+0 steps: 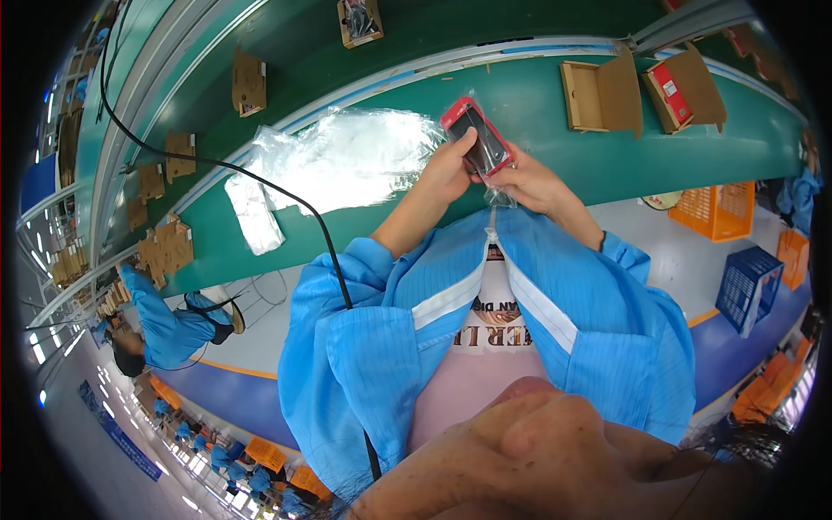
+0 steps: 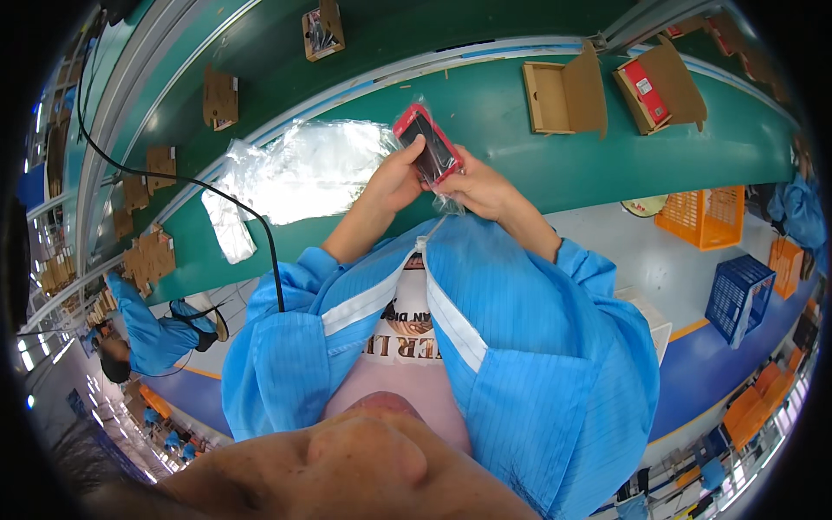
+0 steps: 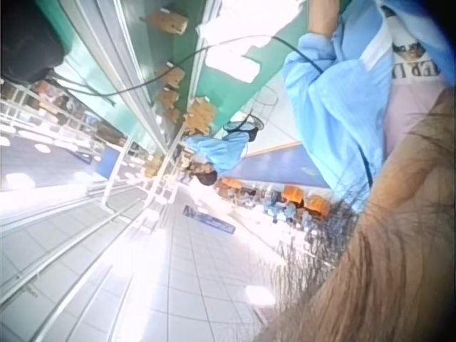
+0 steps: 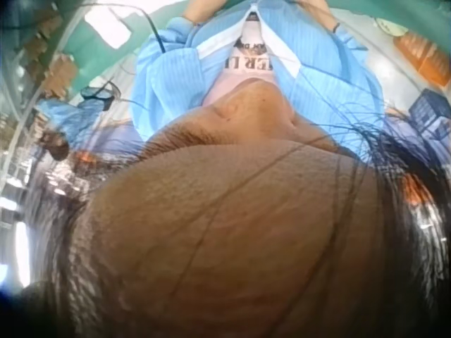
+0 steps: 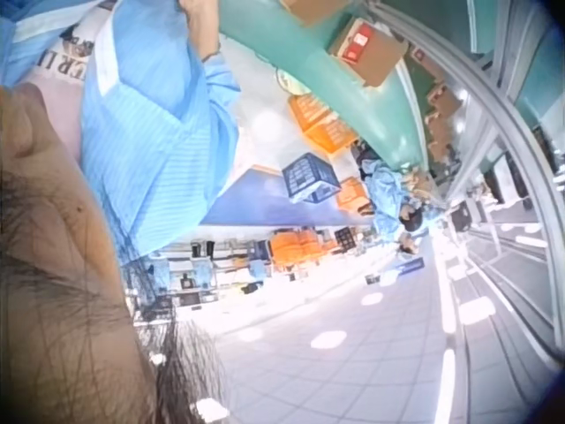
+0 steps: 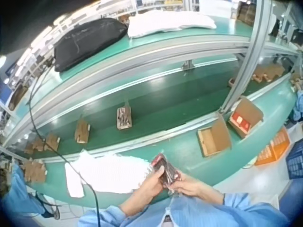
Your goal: The person puts phones into plastic sleeves, packs them into cardboard boxes by hand, and places the boxes on the upper shelf.
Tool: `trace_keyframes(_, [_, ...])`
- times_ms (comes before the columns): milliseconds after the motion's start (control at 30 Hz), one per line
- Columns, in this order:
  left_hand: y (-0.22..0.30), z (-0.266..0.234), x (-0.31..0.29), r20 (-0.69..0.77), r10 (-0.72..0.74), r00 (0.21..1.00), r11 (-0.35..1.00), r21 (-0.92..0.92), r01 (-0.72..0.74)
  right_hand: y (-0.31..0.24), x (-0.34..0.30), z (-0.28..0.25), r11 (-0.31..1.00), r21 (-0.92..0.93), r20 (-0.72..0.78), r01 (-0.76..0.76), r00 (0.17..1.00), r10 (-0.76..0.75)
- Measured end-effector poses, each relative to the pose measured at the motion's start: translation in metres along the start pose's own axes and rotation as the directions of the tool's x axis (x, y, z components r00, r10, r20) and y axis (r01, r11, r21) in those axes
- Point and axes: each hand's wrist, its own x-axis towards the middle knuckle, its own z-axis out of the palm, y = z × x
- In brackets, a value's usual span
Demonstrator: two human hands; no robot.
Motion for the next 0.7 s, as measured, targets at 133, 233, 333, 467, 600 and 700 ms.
trace_keyframes(133, [0.001, 0.002, 0.010, 0.000, 0.091, 0.996, 0.983, -0.158, -0.090, -0.010, -0.001, -0.017, 0.958, -0.259, 0.026, -0.125, 0.990, 0.136])
trace_keyframes(233, [0.007, 0.012, 0.000, 0.134, -0.114, 0.984, 0.988, -0.090, 0.126, -0.020, 0.002, -0.024, 0.829, -0.539, -0.008, -0.150, 0.985, 0.174])
trace_keyframes(333, [0.010, 0.016, -0.005, 0.284, -0.333, 0.899, 0.943, 0.076, 0.325, -0.025, 0.004, -0.019, 0.752, -0.653, -0.017, -0.092, 0.994, 0.107])
trace_keyframes(467, [0.019, 0.021, -0.005, 0.197, -0.296, 0.935, 0.908, 0.361, 0.212, -0.010, 0.004, -0.049, 0.436, -0.896, -0.051, 0.084, 0.955, -0.291])
trace_keyframes(600, [0.006, 0.020, 0.003, 0.037, 0.039, 0.999, 0.848, 0.527, -0.053, -0.031, -0.024, -0.100, 0.471, -0.865, -0.390, -0.176, 0.826, -0.407])
trace_keyframes(700, [-0.003, 0.002, 0.037, 0.044, 0.391, 0.919, 0.676, 0.664, -0.319, -0.047, -0.054, -0.166, 0.306, -0.826, -0.550, -0.473, 0.558, -0.621])
